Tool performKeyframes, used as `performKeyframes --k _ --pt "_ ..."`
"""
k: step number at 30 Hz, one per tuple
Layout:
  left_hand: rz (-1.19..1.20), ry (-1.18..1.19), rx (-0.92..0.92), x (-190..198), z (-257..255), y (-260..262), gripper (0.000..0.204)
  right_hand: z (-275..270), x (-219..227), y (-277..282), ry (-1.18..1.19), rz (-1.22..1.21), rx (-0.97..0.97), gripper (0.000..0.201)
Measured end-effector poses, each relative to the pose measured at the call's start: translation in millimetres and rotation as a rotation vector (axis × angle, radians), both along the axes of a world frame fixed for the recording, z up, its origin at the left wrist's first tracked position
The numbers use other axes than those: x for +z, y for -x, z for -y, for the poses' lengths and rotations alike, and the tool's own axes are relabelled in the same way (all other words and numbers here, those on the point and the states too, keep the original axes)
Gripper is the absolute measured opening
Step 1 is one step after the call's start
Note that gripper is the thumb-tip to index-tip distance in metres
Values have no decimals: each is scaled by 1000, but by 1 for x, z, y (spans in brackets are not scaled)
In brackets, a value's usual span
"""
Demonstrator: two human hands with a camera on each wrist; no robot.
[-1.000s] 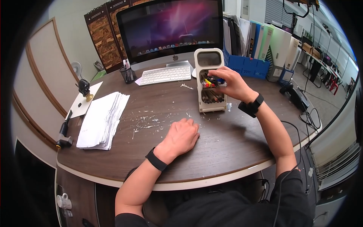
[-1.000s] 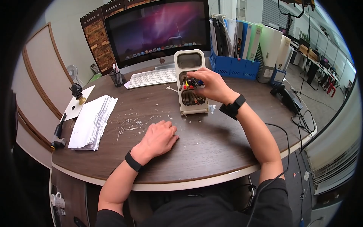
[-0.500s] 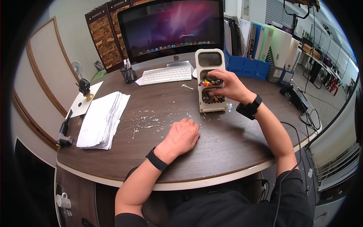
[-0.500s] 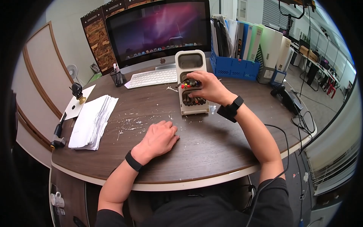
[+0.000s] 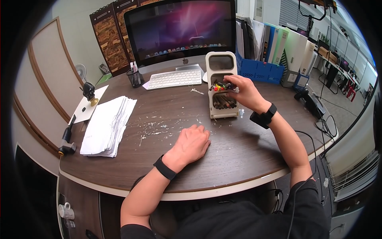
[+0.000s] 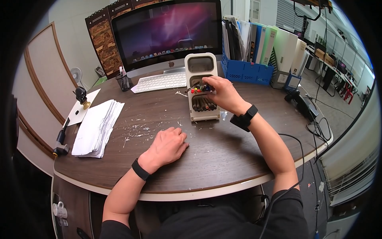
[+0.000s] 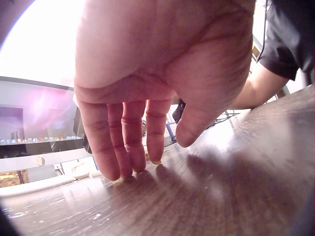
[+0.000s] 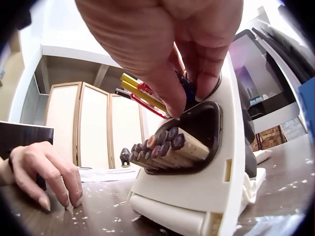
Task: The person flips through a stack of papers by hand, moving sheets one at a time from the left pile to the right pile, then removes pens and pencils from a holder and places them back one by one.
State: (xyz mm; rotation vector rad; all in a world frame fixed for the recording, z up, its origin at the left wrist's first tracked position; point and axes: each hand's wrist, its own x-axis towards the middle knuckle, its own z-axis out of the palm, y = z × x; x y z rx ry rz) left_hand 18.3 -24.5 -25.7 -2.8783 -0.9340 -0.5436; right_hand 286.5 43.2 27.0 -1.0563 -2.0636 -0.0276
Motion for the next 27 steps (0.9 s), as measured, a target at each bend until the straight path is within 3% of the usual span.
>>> performKeyframes --k 8,11,13,17,20,27 --pt "-2 -1 7 0 0 0 20 10 21 4 -87 138 31 57" --pt "-2 12 5 0 1 -1 20 25 37 24 -198 171 39 45" --pt "-22 3 5 2 2 -1 20 29 46 39 -130 421 -76 33" --pt "-14 0 4 1 0 0 20 8 38 60 -280 475 -32 19" --pt "5 11 6 0 0 1 20 -3 40 64 -163 585 -152 12" --pt "-15 0 -4 -2 -1 1 20 2 63 36 -215 198 -154 11"
